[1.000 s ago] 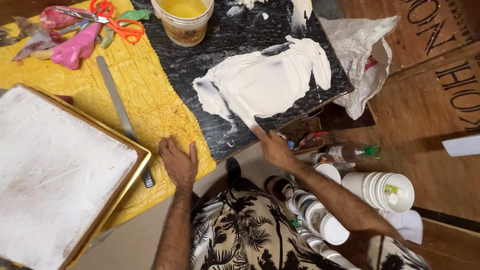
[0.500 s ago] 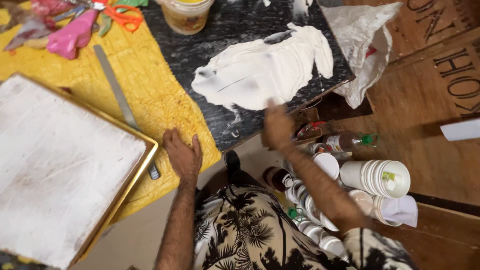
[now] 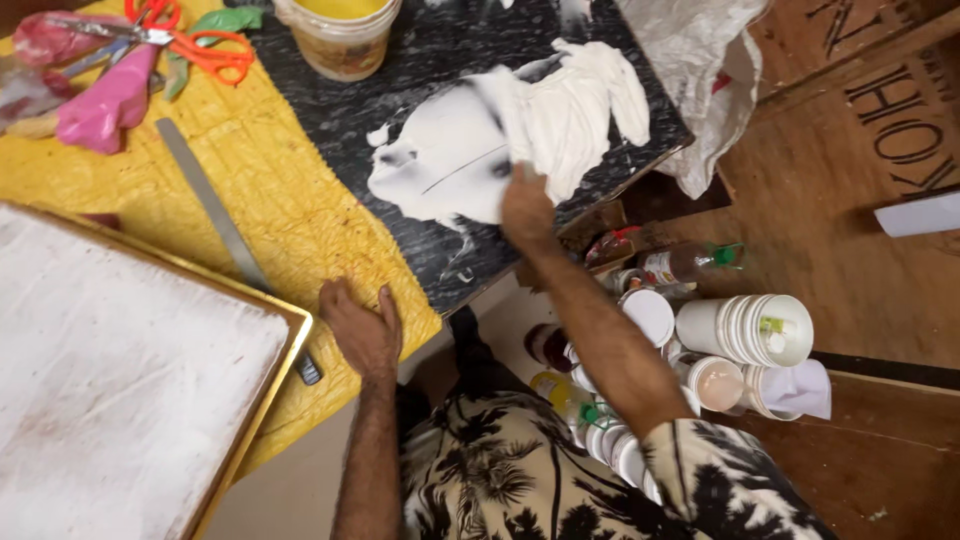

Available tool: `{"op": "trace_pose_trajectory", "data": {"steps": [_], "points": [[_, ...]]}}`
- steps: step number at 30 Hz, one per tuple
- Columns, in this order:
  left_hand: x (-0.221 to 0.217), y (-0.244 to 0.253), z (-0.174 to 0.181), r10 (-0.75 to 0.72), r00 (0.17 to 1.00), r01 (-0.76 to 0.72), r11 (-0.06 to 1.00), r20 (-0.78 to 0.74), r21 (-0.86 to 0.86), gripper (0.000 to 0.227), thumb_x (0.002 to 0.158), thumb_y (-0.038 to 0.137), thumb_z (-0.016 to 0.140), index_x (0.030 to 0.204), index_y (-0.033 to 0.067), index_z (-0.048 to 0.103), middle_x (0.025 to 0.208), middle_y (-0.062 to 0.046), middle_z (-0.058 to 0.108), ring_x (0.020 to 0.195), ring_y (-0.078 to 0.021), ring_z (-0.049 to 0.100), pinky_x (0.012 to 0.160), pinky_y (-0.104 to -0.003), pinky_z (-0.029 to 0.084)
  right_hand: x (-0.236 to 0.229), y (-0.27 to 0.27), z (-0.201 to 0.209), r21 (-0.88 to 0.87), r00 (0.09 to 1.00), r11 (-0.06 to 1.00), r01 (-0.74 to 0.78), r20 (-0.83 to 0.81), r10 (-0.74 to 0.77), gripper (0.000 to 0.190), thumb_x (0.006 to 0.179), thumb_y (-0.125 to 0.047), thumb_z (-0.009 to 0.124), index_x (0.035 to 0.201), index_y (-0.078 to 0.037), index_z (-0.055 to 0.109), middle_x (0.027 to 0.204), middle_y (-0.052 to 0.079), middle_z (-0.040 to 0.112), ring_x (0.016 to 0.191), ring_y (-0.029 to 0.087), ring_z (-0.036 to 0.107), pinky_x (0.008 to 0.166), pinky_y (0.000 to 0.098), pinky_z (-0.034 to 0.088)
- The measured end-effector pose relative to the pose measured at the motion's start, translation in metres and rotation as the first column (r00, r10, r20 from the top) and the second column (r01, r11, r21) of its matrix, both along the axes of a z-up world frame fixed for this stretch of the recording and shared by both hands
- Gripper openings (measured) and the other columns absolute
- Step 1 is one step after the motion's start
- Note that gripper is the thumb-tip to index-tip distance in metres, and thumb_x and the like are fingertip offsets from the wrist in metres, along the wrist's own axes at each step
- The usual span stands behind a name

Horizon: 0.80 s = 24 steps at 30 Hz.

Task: The person uses a putty knife to scoop a white compound from a black board and spread it onto a rectangular wooden frame. The person repeatedly scoops and spreads the compound to cover the surface of the frame.

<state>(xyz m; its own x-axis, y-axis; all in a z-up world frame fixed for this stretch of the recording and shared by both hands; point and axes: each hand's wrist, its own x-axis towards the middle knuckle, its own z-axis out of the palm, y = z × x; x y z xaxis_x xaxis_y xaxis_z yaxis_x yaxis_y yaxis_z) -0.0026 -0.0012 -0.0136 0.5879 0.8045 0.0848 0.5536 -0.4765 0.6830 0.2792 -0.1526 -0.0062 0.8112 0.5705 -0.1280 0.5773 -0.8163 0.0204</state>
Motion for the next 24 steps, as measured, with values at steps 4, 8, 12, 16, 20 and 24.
{"op": "trace_pose_trajectory", "data": {"steps": [4,8,12,16,20,24], "points": [[0.006,0.001,0.004,0.011,0.999,-0.011,1.000,-0.051,-0.008,0.074,0.094,0.035,0.074,0.143,-0.0118,0.044,0.147,-0.035,0.040,0.139,-0.0493,0.038,0.114,-0.054,0.036,0.004,-0.097,0.040,0.203,0.904,0.960,0.193,-0.417,-0.093,0.059,0.093,-0.012,0.064,0.152,-0.015,0.056,0.127,0.023,0.065,0.118,0.039,0.065,0.103,0.0462,0.050],[0.006,-0.009,0.006,-0.007,0.998,0.013,0.995,-0.061,0.098,0.075,0.094,0.036,0.074,0.144,-0.0109,0.044,0.147,-0.033,0.040,0.140,-0.0488,0.039,0.116,-0.054,0.037,0.041,-0.181,0.088,0.397,0.860,0.811,0.429,-0.454,-0.232,0.042,0.097,-0.027,0.069,0.134,-0.009,0.066,0.128,0.014,0.072,0.109,0.021,0.071,0.094,0.0386,0.055],[0.008,-0.008,0.007,-0.003,0.999,0.012,0.984,-0.051,0.177,0.074,0.095,0.035,0.074,0.146,-0.0094,0.044,0.146,-0.030,0.042,0.140,-0.0464,0.041,0.119,-0.052,0.038,0.083,-0.180,0.039,0.285,0.658,0.653,0.702,-0.609,-0.442,0.039,0.114,-0.034,0.060,0.137,-0.005,0.072,0.108,0.037,0.068,0.086,0.035,0.069,0.078,0.0470,0.056],[0.015,-0.010,0.014,0.036,0.995,-0.023,0.990,-0.089,0.138,0.077,0.093,0.036,0.074,0.144,-0.0114,0.043,0.145,-0.031,0.042,0.138,-0.0463,0.042,0.115,-0.052,0.040,0.051,-0.185,0.001,0.390,0.882,0.906,0.165,-0.469,0.042,0.042,0.105,-0.031,0.062,0.141,-0.009,0.068,0.110,0.035,0.064,0.079,0.039,0.068,0.068,0.0503,0.057],[0.018,-0.012,0.016,0.052,0.990,-0.037,0.993,-0.133,0.112,0.077,0.092,0.037,0.074,0.144,-0.0105,0.042,0.145,-0.031,0.041,0.137,-0.0456,0.042,0.113,-0.051,0.040,0.112,-0.205,0.037,-0.088,0.997,0.995,-0.049,-0.060,0.044,0.061,0.090,-0.025,0.065,0.151,-0.021,0.061,0.109,0.026,0.063,0.076,0.043,0.068,0.062,0.0523,0.058],[0.018,-0.013,0.013,0.053,0.994,-0.040,0.991,-0.097,0.125,0.072,0.097,0.036,0.072,0.146,-0.0081,0.042,0.148,-0.029,0.042,0.140,-0.0447,0.042,0.116,-0.049,0.042,0.110,-0.145,0.013,0.232,0.828,0.910,0.344,-0.532,-0.177,0.049,0.118,-0.043,0.043,0.116,-0.004,0.073,0.089,0.024,0.068,0.077,0.034,0.068,0.075,0.0513,0.059]]}}
